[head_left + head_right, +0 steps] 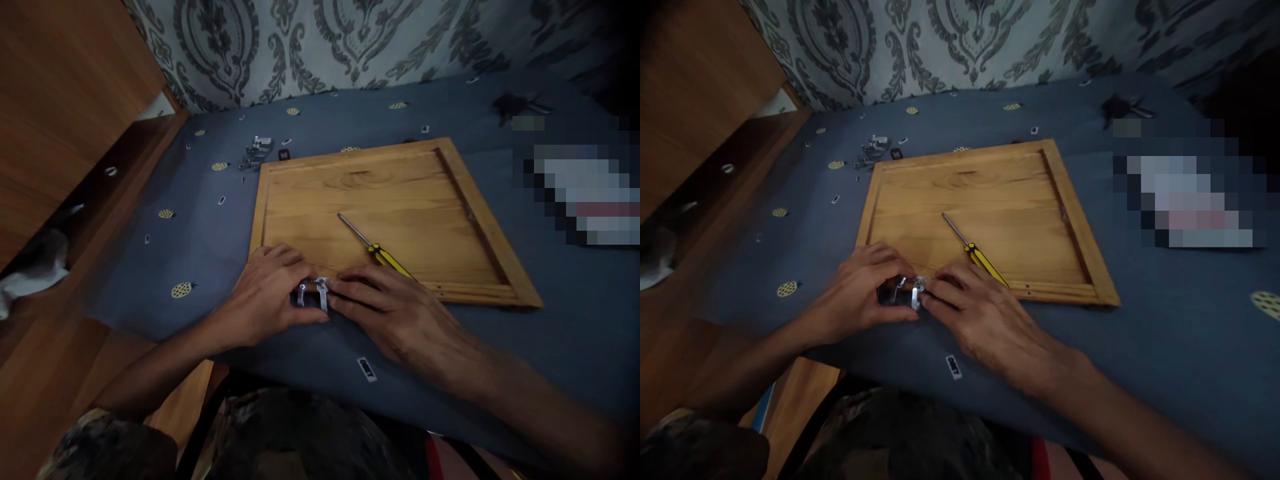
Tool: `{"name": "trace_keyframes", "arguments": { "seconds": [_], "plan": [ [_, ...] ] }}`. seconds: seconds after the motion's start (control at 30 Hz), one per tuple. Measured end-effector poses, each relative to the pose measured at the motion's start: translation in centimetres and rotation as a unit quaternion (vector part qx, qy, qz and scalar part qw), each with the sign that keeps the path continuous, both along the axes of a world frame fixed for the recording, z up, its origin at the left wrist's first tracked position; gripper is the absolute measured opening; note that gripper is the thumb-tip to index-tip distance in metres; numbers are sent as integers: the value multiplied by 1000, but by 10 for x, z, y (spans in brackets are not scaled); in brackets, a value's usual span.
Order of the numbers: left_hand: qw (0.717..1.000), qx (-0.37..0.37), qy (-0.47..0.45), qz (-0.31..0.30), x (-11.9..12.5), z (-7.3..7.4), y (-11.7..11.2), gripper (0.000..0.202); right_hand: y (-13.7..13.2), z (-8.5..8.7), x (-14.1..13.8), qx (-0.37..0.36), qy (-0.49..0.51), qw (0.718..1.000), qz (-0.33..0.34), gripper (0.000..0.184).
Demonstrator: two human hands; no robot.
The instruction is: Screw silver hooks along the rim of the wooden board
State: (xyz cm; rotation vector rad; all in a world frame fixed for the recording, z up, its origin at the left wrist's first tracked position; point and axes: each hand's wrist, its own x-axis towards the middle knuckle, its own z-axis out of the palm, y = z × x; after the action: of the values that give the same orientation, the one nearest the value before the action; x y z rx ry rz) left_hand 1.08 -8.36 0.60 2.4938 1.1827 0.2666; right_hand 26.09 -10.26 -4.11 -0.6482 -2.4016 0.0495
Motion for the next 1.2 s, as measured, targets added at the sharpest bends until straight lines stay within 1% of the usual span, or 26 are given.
{"name": "trace_keyframes", "arguments": {
  "seconds": [0.23,0.4,0.7,0.8,1.03,1.2],
  "plan": [
    [1000,15,14,6,1,-2,-2,49,0,1,1,-18,-11,1000,2,32],
    [1000,24,14,5,0,-4,-1,45,0,5,2,-11,-18,1000,10,34],
    [1000,-27,-7,-1,3,0,3,41,0,7,1,8,-22,1000,8,31],
    [1000,-29,-4,2,4,0,4,41,0,6,3,6,-30,999,11,31],
    [1000,-30,2,6,4,0,4,42,-1,-2,2,6,-15,1000,0,28],
    [999,-36,14,9,6,2,5,43,0,2,2,18,-19,1000,4,28]
  ]
}}
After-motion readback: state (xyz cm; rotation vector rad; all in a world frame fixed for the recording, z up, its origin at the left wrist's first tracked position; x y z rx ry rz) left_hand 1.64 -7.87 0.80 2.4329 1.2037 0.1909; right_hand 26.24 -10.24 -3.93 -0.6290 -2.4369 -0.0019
